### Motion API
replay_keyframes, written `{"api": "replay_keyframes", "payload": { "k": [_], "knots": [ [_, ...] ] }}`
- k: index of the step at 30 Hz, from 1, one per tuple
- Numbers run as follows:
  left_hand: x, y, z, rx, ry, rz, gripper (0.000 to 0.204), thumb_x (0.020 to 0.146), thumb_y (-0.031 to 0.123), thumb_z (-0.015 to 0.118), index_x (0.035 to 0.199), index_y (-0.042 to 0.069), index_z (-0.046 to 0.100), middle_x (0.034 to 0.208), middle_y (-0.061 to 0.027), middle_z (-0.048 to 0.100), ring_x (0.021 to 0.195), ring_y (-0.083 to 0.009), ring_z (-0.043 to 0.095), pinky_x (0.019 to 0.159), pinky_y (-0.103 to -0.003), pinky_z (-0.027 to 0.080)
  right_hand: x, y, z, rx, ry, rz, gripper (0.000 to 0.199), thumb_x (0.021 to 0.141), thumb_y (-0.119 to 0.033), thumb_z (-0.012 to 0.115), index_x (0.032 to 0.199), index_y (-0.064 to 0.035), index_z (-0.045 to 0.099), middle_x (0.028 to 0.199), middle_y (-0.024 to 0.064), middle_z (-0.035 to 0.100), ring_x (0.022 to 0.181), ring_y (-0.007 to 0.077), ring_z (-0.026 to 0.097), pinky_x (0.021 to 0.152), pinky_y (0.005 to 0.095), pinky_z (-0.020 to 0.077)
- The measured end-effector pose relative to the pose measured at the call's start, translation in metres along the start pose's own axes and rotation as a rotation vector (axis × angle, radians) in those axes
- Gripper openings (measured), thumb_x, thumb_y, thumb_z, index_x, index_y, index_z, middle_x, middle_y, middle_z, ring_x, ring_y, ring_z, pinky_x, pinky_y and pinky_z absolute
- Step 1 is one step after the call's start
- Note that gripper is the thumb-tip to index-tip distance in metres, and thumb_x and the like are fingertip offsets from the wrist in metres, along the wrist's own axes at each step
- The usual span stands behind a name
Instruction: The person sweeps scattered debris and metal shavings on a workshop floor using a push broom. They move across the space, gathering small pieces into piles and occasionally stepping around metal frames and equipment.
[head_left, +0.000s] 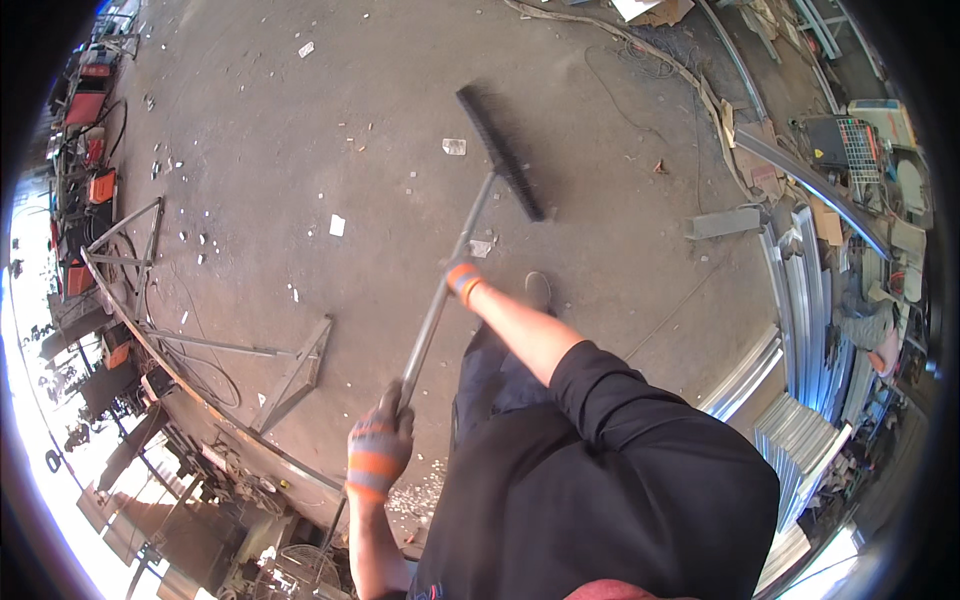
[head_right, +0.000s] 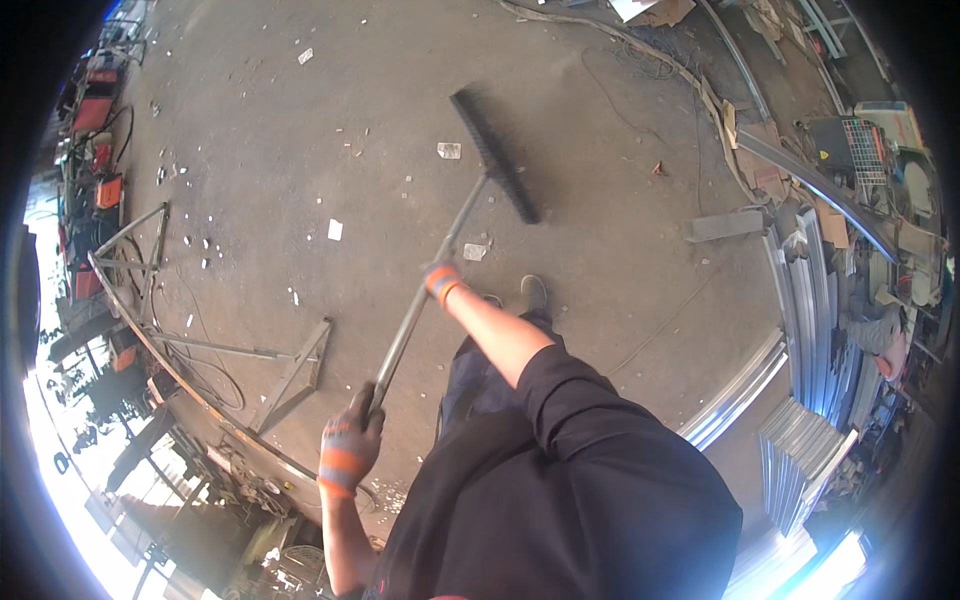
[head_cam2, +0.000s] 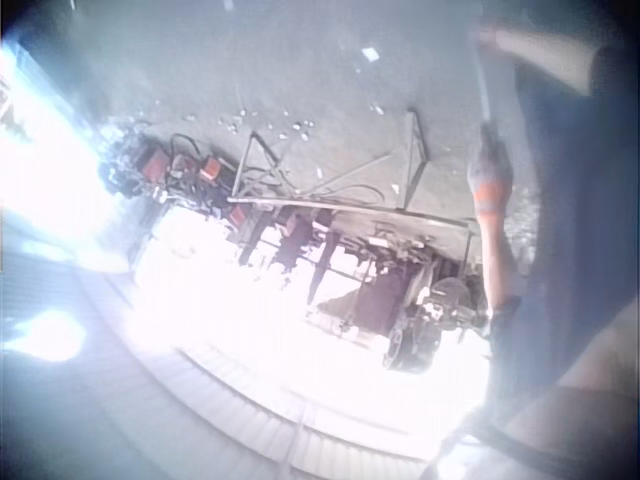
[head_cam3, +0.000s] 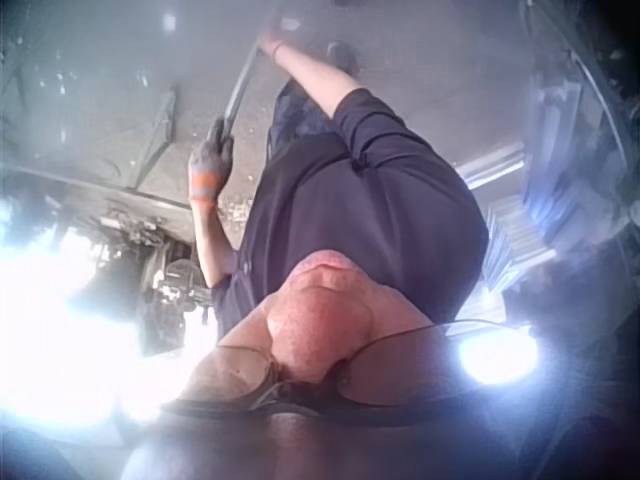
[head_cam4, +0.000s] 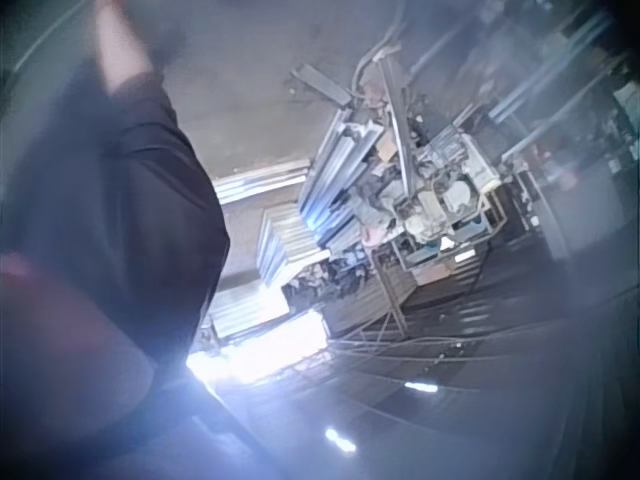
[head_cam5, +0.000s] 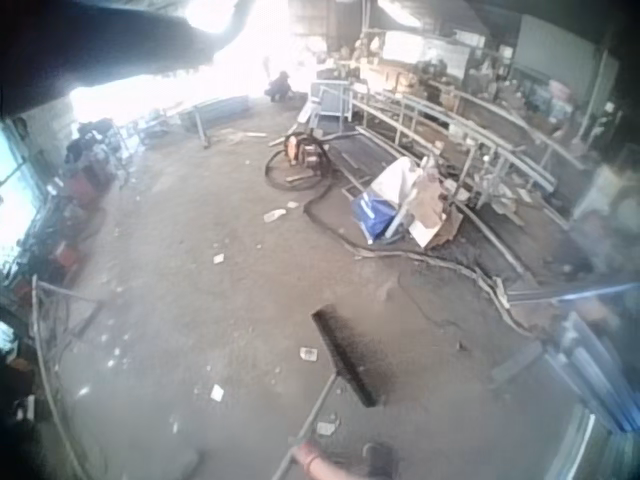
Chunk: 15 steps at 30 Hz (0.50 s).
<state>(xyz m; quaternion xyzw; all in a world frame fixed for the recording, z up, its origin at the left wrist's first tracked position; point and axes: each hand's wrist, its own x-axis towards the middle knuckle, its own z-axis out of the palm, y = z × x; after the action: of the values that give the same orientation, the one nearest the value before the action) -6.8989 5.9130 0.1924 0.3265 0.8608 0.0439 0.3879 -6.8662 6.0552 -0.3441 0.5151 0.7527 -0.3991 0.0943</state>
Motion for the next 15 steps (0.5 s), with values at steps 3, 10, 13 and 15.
{"api": "replay_keyframes", "payload": {
  "k": [3, 10, 13, 15],
  "knots": [
    [-0.043, -0.039, -0.030, 0.011, 0.054, -0.135, 0.045, 0.093, 0.023, 0.063, 0.136, 0.010, 0.061, 0.102, -0.0239, 0.071, 0.094, -0.0425, 0.069, 0.082, -0.049, 0.054, -0.076, -0.079, 0.027, 0.417, -0.157, 0.279, 0.052, 0.091, -0.031, 0.062, 0.134, -0.0041, 0.050, 0.110, 0.0217, 0.071, 0.101, 0.0372, 0.069, 0.085, 0.0470, 0.0551],
    [-0.106, -0.084, -0.077, -0.171, 0.147, -0.223, 0.053, 0.082, 0.018, 0.075, 0.131, 0.002, 0.065, 0.094, -0.0223, 0.073, 0.081, -0.0379, 0.072, 0.071, -0.043, 0.055, -0.168, -0.217, -0.010, 0.595, -0.450, 0.395, 0.104, 0.081, -0.027, 0.075, 0.159, 0.0010, 0.012, 0.107, 0.0267, 0.070, 0.099, 0.0382, 0.070, 0.079, 0.0467, 0.0568],
    [-0.108, -0.086, -0.076, -0.291, 0.161, -0.255, 0.054, 0.080, 0.009, 0.076, 0.132, 0.000, 0.064, 0.096, -0.0234, 0.073, 0.083, -0.0353, 0.074, 0.071, -0.038, 0.056, -0.149, -0.209, -0.018, 0.504, -0.399, 0.284, 0.091, 0.081, -0.030, 0.074, 0.154, 0.0005, 0.029, 0.102, 0.0256, 0.071, 0.097, 0.0378, 0.071, 0.078, 0.0471, 0.0568],
    [-0.087, -0.078, -0.063, -0.475, 0.183, -0.214, 0.053, 0.082, 0.012, 0.076, 0.132, 0.000, 0.064, 0.100, -0.0240, 0.073, 0.088, -0.0370, 0.074, 0.075, -0.039, 0.057, -0.113, -0.186, -0.038, 0.349, -0.320, 0.183, 0.070, 0.083, -0.034, 0.072, 0.140, 0.0004, 0.049, 0.099, 0.0247, 0.072, 0.097, 0.0375, 0.071, 0.078, 0.0480, 0.0564]
  ]
}}
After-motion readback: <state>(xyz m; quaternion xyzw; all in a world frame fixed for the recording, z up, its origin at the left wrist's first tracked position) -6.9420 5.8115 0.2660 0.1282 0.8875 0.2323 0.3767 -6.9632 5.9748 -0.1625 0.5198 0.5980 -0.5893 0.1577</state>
